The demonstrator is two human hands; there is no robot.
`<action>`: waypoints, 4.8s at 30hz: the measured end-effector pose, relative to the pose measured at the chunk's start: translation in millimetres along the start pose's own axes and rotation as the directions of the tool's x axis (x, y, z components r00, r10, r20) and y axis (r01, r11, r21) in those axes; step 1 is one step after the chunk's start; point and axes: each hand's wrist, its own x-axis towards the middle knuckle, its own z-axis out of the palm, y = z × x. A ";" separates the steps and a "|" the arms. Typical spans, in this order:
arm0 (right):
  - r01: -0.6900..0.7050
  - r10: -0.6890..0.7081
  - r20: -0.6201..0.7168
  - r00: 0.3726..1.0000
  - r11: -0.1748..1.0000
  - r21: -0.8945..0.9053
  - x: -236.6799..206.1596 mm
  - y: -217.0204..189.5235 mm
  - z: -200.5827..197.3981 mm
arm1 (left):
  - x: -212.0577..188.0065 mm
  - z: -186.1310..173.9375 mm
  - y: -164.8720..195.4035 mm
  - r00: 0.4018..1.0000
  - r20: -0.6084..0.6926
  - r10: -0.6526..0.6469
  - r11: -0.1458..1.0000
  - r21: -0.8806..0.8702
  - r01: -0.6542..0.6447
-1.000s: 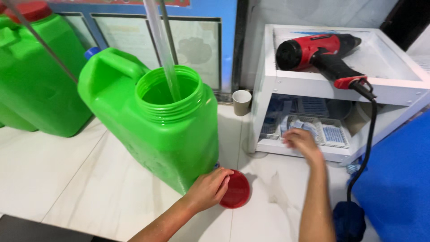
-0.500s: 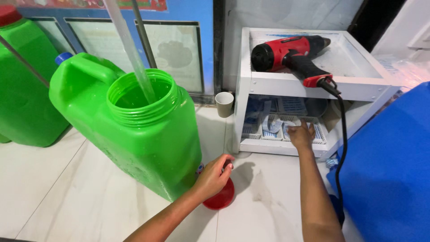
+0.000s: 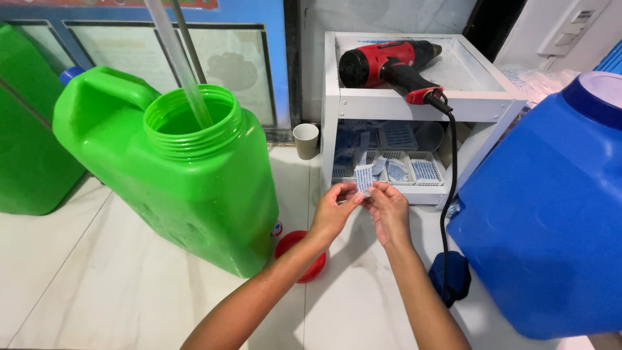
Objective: The person fills a blue plastic container with water from a tap, then moves to a green container and applies a label using a heat gun. They also sweep the floor with a squeegee and handle small packets on a counter.
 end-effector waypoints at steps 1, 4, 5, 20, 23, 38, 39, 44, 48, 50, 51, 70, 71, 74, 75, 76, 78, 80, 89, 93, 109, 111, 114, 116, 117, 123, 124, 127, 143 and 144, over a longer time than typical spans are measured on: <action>-0.010 0.011 0.020 1.000 1.000 -0.013 -7.8 -4.3 3.5 | -0.5 1.6 3.5 1.000 -0.019 -0.024 0.999 -0.025 0.024; -0.043 0.047 0.098 0.994 0.998 -0.045 -22.3 -13.5 10.4 | -5.1 0.6 24.2 0.997 -0.070 -0.042 0.997 -0.068 0.037; -0.047 0.055 0.129 0.990 0.997 -0.060 -23.7 -15.4 12.4 | -6.4 -1.7 34.2 0.996 -0.083 -0.006 0.998 -0.059 0.001; 0.383 0.133 0.525 0.841 0.539 -0.750 -50.5 -40.9 96.3 | -77.0 -96.8 137.4 0.989 0.141 0.040 0.790 0.602 -0.117; 0.336 0.263 0.590 0.764 0.618 -0.711 -47.4 -25.2 102.0 | -91.9 -117.2 136.5 0.994 0.105 0.026 0.782 0.617 -0.086; 0.283 0.014 0.578 0.816 0.863 -0.420 13.2 -17.2 144.0 | -145.6 -275.1 168.1 0.843 -0.295 0.449 0.730 0.666 -0.155; 0.462 -0.147 0.542 0.828 0.726 -0.509 21.5 -29.1 138.1 | -142.1 -296.6 176.0 0.854 -0.407 0.324 0.846 0.529 -0.068; 0.685 -0.587 0.552 0.592 0.004 -0.729 125.4 -110.4 147.5 | -112.4 -385.3 220.4 0.763 -0.586 0.273 0.921 0.388 -0.031; 0.428 -0.341 0.476 0.811 -0.209 -0.879 229.3 -131.2 165.1 | -67.4 -419.4 246.8 0.672 -0.632 0.386 0.873 0.486 -0.044; 0.368 -0.283 0.430 0.857 -0.247 -0.896 257.2 -124.7 155.5 | -38.7 -434.5 258.2 0.658 -0.610 0.442 0.844 0.532 -0.074; 0.348 -0.262 0.412 0.872 -0.260 -0.901 268.8 -121.5 153.6 | -24.4 -440.0 260.7 0.663 -0.606 0.439 0.854 0.511 -0.098; 0.403 -0.325 0.309 0.894 0.281 -0.871 93.6 -125.5 118.4 | 113.9 -525.9 264.0 0.958 -0.242 0.155 0.936 0.347 -0.064; 0.407 -0.319 0.298 0.900 0.363 -0.838 71.3 -122.7 125.1 | 120.1 -526.4 262.7 0.964 -0.137 0.229 0.901 0.404 -0.157; 0.418 -0.296 0.297 0.908 0.586 -0.694 15.8 -117.6 156.2 | 136.3 -525.3 266.2 0.920 0.129 0.369 0.772 0.510 -0.381; 0.413 -0.285 0.300 0.910 0.650 -0.637 -5.2 -110.4 165.6 | 138.4 -523.9 266.6 0.917 0.181 0.356 0.739 0.546 -0.395; 0.409 -0.276 0.308 0.911 0.709 -0.574 -26.0 -103.6 174.7 | 141.0 -522.0 268.3 0.906 0.244 0.346 0.698 0.579 -0.422; 0.398 -0.263 0.325 0.908 0.781 -0.482 -71.9 -96.6 190.0 | 137.1 -518.2 265.5 0.903 0.215 0.372 0.635 0.650 -0.417; 0.383 -0.249 0.342 0.906 0.825 -0.415 -115.0 -91.5 206.1 | 129.2 -514.7 258.5 0.891 0.179 0.418 0.563 0.718 -0.409; 0.307 -0.192 0.286 0.939 0.843 -0.441 -203.2 -80.9 337.3 | 132.4 -514.5 267.5 0.948 0.293 0.124 0.901 0.366 -0.231; 0.198 -0.153 0.125 0.980 0.786 -0.586 -214.0 -76.1 409.4 | 117.4 -522.8 273.2 0.950 0.311 -0.038 0.989 0.148 -0.009; -0.009 -0.044 -0.041 0.998 0.579 -0.815 -190.8 -67.7 530.9 | 96.8 -511.3 250.9 0.979 0.156 0.135 0.988 -0.099 -0.120; -0.025 -0.040 -0.058 0.998 0.563 -0.826 -191.4 -65.5 537.9 | 94.0 -510.8 251.3 0.982 0.139 0.130 0.988 -0.107 -0.116; -0.050 -0.036 -0.084 0.996 0.554 -0.831 -194.4 -63.4 547.0 | 91.6 -510.5 252.5 0.985 0.128 0.111 0.989 -0.109 -0.098; -0.053 -0.050 -0.094 0.994 0.532 -0.845 -197.2 -63.2 551.0 | 91.1 -510.7 252.5 0.986 0.129 0.107 0.989 -0.116 -0.092; -0.058 -0.049 -0.099 0.994 0.528 -0.847 -198.1 -62.8 552.7 | 90.9 -510.8 251.9 0.986 0.129 0.109 0.988 -0.124 -0.093; -0.008 -0.050 -0.040 0.998 0.511 -0.860 -195.8 -60.1 560.5 | 92.8 -510.0 248.6 0.977 0.140 0.160 0.975 -0.179 -0.134; -0.011 -0.051 -0.044 0.998 0.511 -0.860 -195.7 -59.6 561.4 | 92.8 -509.6 248.0 0.975 0.141 0.173 0.970 -0.197 -0.143; -0.023 -0.062 -0.062 0.996 0.497 -0.868 -197.4 -58.3 563.5 | 92.2 -508.4 247.1 0.971 0.135 0.198 0.965 -0.203 -0.169; -0.044 -0.037 -0.072 0.997 0.493 -0.869 -211.3 -54.3 573.7 | 77.9 -509.9 250.2 0.997 0.004 0.074 0.974 -0.216 -0.071; -0.044 -0.033 -0.069 0.997 0.492 -0.869 -212.5 -53.7 574.5 | 77.1 -511.0 250.4 0.998 0.008 0.056 0.966 -0.253 -0.052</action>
